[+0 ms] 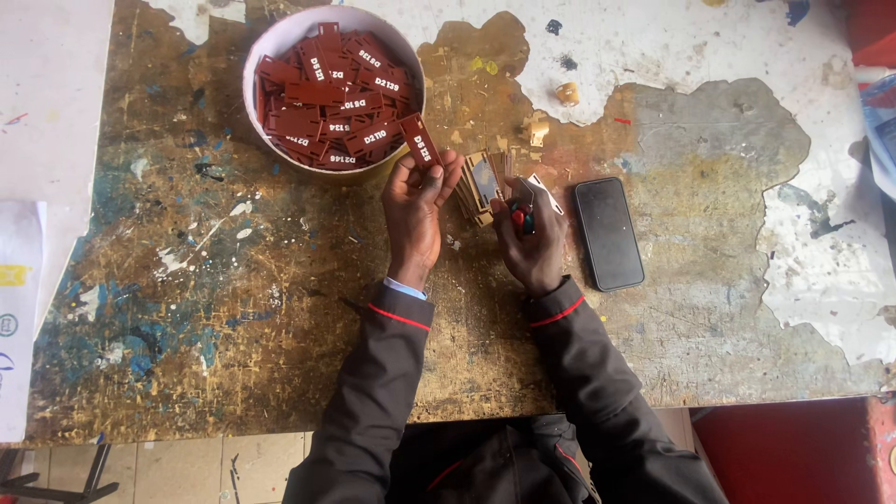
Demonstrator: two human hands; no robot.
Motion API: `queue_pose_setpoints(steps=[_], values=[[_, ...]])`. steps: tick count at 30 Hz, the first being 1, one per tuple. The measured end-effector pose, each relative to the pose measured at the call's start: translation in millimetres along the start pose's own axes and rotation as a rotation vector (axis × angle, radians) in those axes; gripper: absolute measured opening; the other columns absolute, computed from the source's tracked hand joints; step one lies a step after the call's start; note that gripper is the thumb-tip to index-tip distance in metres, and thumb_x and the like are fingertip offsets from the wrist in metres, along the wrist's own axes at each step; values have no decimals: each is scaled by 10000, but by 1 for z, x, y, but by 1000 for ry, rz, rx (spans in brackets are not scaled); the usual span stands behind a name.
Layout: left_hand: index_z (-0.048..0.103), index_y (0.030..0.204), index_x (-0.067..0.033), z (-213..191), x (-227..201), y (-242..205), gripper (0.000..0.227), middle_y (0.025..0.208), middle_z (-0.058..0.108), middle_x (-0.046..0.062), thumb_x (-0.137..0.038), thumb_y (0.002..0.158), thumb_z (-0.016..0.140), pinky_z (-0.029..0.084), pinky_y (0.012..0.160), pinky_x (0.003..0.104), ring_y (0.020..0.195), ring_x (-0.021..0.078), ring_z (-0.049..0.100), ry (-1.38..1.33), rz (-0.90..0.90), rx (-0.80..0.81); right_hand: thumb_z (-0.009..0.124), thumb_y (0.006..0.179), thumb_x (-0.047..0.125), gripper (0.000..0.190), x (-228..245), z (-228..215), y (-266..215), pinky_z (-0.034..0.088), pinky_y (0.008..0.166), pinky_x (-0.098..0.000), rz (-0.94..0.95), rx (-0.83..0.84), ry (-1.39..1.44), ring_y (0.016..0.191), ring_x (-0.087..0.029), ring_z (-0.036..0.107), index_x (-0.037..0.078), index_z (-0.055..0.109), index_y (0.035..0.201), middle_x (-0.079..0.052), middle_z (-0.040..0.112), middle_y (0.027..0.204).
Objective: The person assembles small rectangular components on a workbench. They pick up pieces from a container, align them, and press them together to form a larger unit. The person handles the parts one at a time, occasionally adjusting their grip and orientation.
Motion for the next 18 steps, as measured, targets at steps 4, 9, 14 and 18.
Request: queue_pose_setpoints(steps=[4,9,14,18], values=[[685,1356,15,-2,2,1,226,1344,787,272,26,1131,685,673,1155,494,1286,402,778,-3,16,-22,855,1061,117,325,10,3,5,546,694,-384,7,29,-28,682,-295,749,48,744,1359,-102,800,781],[656,1469,9,-25,-5,13,306,1477,726,315,6,1163,668,681,1154,440,1336,378,765,-53,113,-86,834,1072,101,247,15,2,9,534,683,-444,-26,29,-44,674,-378,723,34,746,1293,-150,767,767],[394,1734,-22,-17,-33,16,656,1746,504,275,120,1147,652,458,1364,471,1622,389,503,-25,209,-6,826,1090,129,227,9,3,4,542,706,-428,-13,42,-43,710,-349,750,61,749,1293,-118,780,781],[150,1852,-106,-14,-35,15,895,1897,292,213,112,1142,649,329,1445,485,1745,388,318,-97,144,50,804,1099,128,219,6,3,2,536,707,-445,-2,43,-39,724,-384,747,67,738,1299,-138,778,790]])
Point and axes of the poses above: each hand's wrist, its own y-axis towards the middle knuckle, its own z-axis out of the palm, x = y × z, the point moved 8 cm from there along y, towards the middle knuckle
